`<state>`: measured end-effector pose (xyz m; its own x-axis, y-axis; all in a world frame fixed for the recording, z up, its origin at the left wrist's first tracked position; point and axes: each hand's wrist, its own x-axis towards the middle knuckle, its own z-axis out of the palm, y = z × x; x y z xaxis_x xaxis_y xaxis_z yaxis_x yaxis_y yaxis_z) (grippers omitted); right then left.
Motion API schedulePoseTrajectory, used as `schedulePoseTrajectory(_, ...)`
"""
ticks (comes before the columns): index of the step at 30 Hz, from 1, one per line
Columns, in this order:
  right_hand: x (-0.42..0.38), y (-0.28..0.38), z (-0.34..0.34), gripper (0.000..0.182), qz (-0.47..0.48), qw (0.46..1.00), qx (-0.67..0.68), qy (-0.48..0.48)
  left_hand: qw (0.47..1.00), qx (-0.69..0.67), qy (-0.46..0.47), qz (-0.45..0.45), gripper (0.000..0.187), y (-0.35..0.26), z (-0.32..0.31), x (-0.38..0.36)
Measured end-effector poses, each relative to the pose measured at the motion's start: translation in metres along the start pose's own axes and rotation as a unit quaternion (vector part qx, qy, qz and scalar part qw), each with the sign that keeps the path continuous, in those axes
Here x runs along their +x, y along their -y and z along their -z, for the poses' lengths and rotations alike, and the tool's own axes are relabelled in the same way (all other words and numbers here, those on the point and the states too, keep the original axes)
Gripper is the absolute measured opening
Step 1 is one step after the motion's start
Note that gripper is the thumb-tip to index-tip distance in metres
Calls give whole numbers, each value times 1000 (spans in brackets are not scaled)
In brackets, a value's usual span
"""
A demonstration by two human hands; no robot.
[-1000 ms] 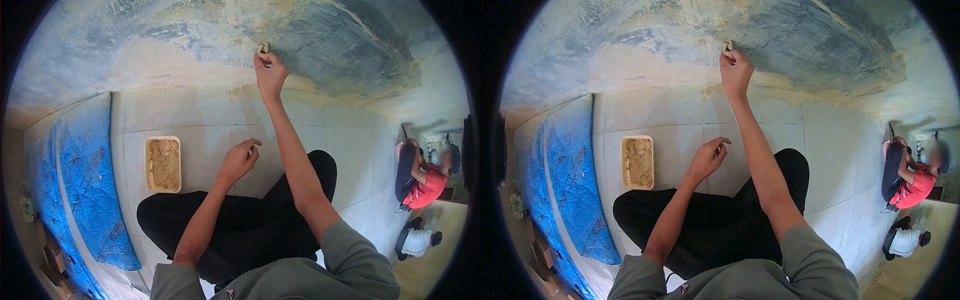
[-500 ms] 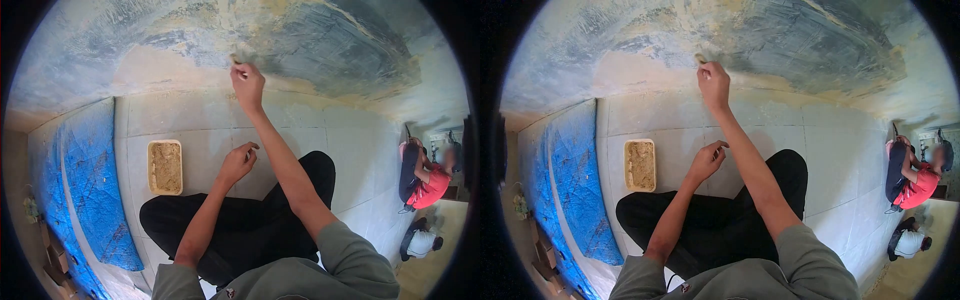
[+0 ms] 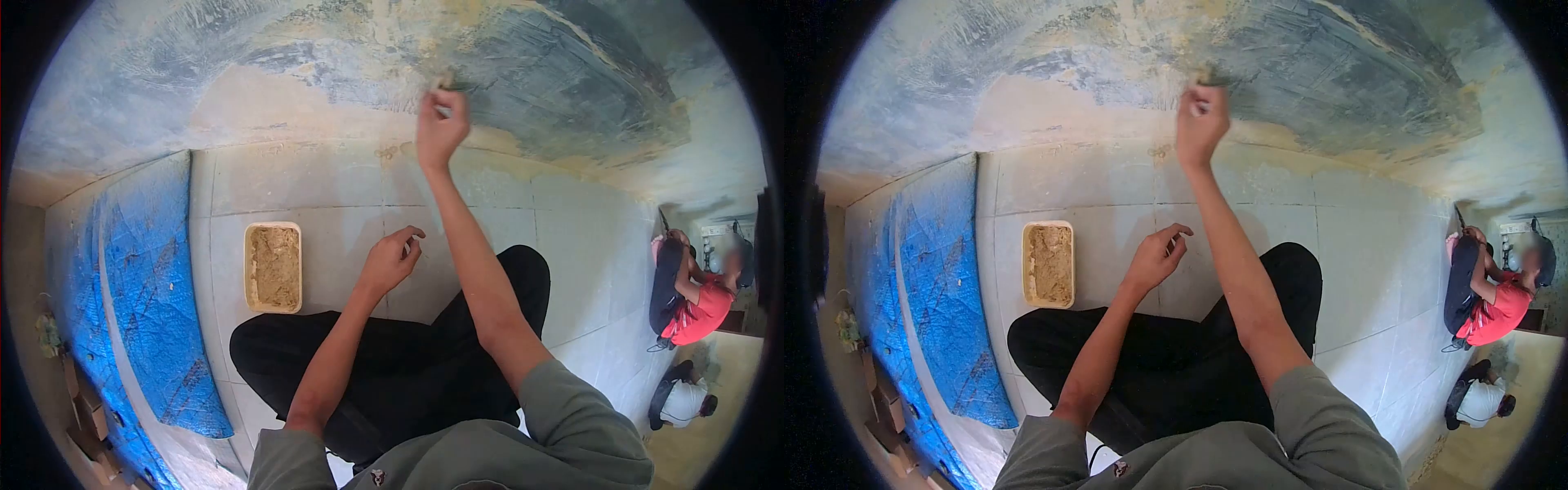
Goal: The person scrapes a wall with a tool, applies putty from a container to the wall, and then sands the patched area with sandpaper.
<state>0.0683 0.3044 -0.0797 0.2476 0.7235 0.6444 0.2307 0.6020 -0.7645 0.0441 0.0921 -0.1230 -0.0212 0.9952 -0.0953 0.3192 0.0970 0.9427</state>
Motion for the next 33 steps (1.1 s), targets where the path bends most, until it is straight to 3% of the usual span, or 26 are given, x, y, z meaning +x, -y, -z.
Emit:
schedulePoseTrajectory(1,11,-1,5,10,-17,997,2,-76,1000,-7,-2,7,21,-1,1,1)
schedulePoseTrajectory(3,20,0,12,11,-23,994,-15,-103,1000,-7,3,18,21,-1,-1,3)
schedulePoseTrajectory(5,7,-14,12,11,-4,998,-63,30,1000,-3,9,29,20,0,-5,5)
schedulePoseTrajectory(6,-3,-23,5,12,9,995,-27,92,1000,0,11,18,20,1,-8,3)
schedulePoseTrajectory(9,-16,9,-1,11,-48,992,10,114,1000,10,2,-7,21,4,-9,0)
schedulePoseTrajectory(10,-11,8,-3,10,2,998,-27,64,1000,14,-7,-20,21,5,-8,0)
schedulePoseTrajectory(11,-3,16,-2,10,2,998,-26,64,1000,15,-8,-20,21,4,-5,0)
schedulePoseTrajectory(13,20,25,7,10,10,998,-15,-58,1000,0,-5,14,20,3,-3,3)
schedulePoseTrajectory(15,26,14,12,10,6,996,-28,-90,1000,2,-2,12,20,3,-5,4)
schedulePoseTrajectory(17,16,-1,15,10,38,996,-83,9,1000,6,3,10,20,2,-8,4)
schedulePoseTrajectory(21,-1,5,1,12,-51,996,-17,72,1000,10,6,-2,19,3,-9,1)
schedulePoseTrajectory(22,3,8,3,13,18,998,-25,55,1000,6,3,-5,19,5,-7,1)
schedulePoseTrajectory(23,6,10,1,13,19,998,-25,51,1000,8,5,-7,19,7,-5,1)
schedulePoseTrajectory(25,23,15,9,13,37,997,-19,-68,1000,-5,-20,-12,20,9,-6,4)
schedulePoseTrajectory(29,12,-3,13,12,7,998,-56,15,999,-9,35,-8,20,8,-11,7)
schedulePoseTrajectory(31,-9,-18,-1,9,-61,988,-37,134,999,-26,26,-2,20,7,-13,5)
schedulePoseTrajectory(32,-15,-14,-7,6,-24,993,-62,98,998,-23,47,-18,20,8,-13,5)
schedulePoseTrajectory(33,-14,-4,-9,7,-22,998,-1,51,999,-23,29,-2,20,9,-13,5)
